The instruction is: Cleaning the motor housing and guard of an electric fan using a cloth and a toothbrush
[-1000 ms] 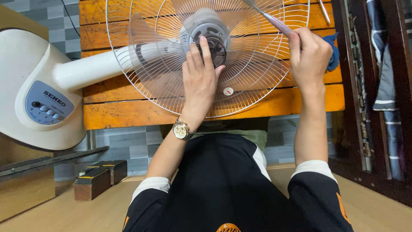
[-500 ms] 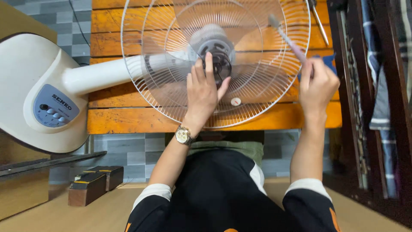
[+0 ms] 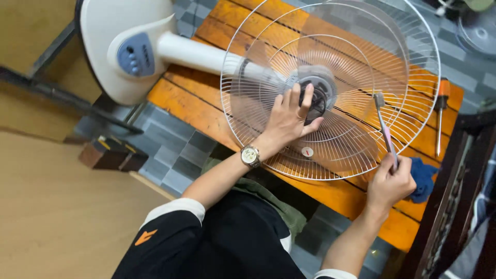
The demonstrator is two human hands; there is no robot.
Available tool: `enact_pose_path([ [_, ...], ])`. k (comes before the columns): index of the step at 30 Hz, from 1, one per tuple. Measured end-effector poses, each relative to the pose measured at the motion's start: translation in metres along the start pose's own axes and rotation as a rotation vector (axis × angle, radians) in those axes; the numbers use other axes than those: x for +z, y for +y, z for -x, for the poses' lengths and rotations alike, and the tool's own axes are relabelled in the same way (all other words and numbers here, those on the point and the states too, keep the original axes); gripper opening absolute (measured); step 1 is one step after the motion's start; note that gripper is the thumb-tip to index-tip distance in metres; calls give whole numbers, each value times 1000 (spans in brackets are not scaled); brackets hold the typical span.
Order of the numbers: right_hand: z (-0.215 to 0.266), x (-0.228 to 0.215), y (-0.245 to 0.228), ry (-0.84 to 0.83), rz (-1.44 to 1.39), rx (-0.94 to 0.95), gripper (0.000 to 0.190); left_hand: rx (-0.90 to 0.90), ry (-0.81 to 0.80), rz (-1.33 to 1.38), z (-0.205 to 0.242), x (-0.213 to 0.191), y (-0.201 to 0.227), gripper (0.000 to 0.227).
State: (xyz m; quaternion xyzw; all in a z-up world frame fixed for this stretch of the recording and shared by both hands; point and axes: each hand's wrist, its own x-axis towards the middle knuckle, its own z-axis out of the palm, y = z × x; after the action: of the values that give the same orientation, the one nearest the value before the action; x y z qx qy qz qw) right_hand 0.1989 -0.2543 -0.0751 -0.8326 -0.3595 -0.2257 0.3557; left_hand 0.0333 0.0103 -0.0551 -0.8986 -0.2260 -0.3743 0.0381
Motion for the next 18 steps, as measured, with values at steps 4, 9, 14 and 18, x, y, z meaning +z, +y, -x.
enact_pose_path([
  [4, -3, -2, 8, -24, 71, -17, 35, 12, 56, -154, -3, -1, 6, 91],
  [9, -5, -3, 11, -37, 57, -39, 32, 4, 62, -164, -1, 7, 5, 89],
  [14, -7, -3, 15, -47, 63, -59, 33, 31, 70, -143, -4, 4, 2, 93],
  [18, -11, -4, 16, -39, 31, -98, 30, 13, 55, -79, 0, 25, -4, 97],
])
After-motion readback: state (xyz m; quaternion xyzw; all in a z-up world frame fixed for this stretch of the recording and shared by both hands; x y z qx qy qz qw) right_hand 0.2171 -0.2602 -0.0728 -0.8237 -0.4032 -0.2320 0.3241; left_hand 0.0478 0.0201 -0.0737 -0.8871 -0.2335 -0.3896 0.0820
